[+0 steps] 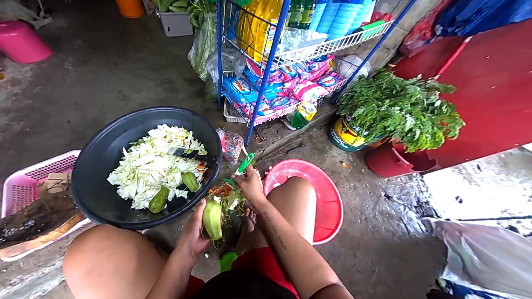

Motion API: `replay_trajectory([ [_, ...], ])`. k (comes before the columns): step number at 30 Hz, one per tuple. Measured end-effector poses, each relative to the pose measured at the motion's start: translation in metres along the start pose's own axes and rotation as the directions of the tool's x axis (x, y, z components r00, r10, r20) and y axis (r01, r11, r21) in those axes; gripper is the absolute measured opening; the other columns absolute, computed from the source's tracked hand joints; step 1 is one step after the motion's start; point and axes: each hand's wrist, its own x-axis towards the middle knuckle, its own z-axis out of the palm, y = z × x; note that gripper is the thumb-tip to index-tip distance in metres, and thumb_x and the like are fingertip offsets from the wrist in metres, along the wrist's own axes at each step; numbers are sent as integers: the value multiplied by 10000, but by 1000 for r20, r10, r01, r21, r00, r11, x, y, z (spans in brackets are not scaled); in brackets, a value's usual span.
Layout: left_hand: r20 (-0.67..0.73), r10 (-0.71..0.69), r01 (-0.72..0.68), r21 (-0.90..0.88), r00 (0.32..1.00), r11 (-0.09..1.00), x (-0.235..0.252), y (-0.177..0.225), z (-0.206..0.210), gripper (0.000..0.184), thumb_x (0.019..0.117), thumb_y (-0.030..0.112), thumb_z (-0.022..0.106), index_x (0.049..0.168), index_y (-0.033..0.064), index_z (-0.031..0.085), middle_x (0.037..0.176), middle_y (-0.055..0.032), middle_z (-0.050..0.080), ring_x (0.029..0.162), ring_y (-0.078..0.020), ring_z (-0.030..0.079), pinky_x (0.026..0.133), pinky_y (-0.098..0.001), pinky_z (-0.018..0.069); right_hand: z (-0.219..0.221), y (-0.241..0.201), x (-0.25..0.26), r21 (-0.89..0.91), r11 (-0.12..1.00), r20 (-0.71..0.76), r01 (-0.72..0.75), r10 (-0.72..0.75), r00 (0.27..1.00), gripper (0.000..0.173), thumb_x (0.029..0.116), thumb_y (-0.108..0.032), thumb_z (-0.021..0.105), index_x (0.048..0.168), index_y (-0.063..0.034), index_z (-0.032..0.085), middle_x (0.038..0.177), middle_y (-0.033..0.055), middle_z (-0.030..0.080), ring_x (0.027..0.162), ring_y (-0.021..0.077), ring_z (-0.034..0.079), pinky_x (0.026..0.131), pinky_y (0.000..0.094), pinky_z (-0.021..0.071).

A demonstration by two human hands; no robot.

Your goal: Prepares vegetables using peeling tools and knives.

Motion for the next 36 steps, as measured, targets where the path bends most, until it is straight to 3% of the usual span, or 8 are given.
replay_trajectory([
  [5,3,204,-101,878,979,469,17,-10,-19,698,953,332,751,1498,62,408,1385,-218,580,1232,-318,622,1057,-497,506,-13,20,4,-226,974,-99,-17,-5,995,540,969,-126,686,1441,20,467,1023,156,706,776,222,690,784,421,588],
  [9,-194,-54,107,272,979,956,23,-20,-22,441,1083,410,498,1345,62,563,1112,-151,683,977,-243,686,851,-434,586,-12,27,6,145,989,-112,-43,60,992,585,942,5,701,1456,41,423,1236,198,662,811,188,715,739,341,620],
  [15,-124,40,-86,-388,991,918,19,22,-10,551,1103,521,320,1110,31,572,888,-113,687,698,-140,698,585,-229,588,-11,23,10,277,958,-110,-67,101,989,546,943,43,681,1429,29,431,1141,175,671,697,160,679,650,304,602],
  [23,-268,56,-190,-507,962,840,33,52,2,491,1083,577,307,928,157,507,606,60,488,428,-18,494,404,-151,449,-12,23,12,264,964,-111,-44,75,991,527,931,47,693,1401,43,455,1119,177,680,737,165,688,686,312,604],
  [28,0,235,-232,147,972,961,21,25,26,427,1139,372,233,986,114,536,665,26,517,518,-48,511,502,-178,475,-25,16,15,358,934,-183,-4,74,980,489,931,60,677,1370,39,463,1042,166,678,754,184,695,694,335,618],
  [30,244,200,-316,769,949,556,47,-2,9,341,1075,225,432,1174,-9,661,1063,-106,692,974,-153,667,903,-314,550,-28,16,15,402,916,-204,5,84,975,505,944,60,662,1397,29,442,1059,161,669,760,175,694,692,327,621],
  [32,257,-73,-259,965,964,-31,72,-21,2,488,998,383,655,1375,74,643,1586,-173,442,1486,-333,389,1218,-567,313,-28,16,16,408,913,-214,20,74,974,498,942,61,661,1390,34,446,1050,161,669,752,173,693,687,321,622],
  [36,350,108,-354,935,930,19,69,17,26,315,1028,233,598,1270,59,698,1373,-163,635,1299,-295,596,1124,-478,460,-30,15,14,389,919,-229,70,23,973,473,926,62,672,1352,53,467,1024,138,688,756,147,697,710,294,621],
])
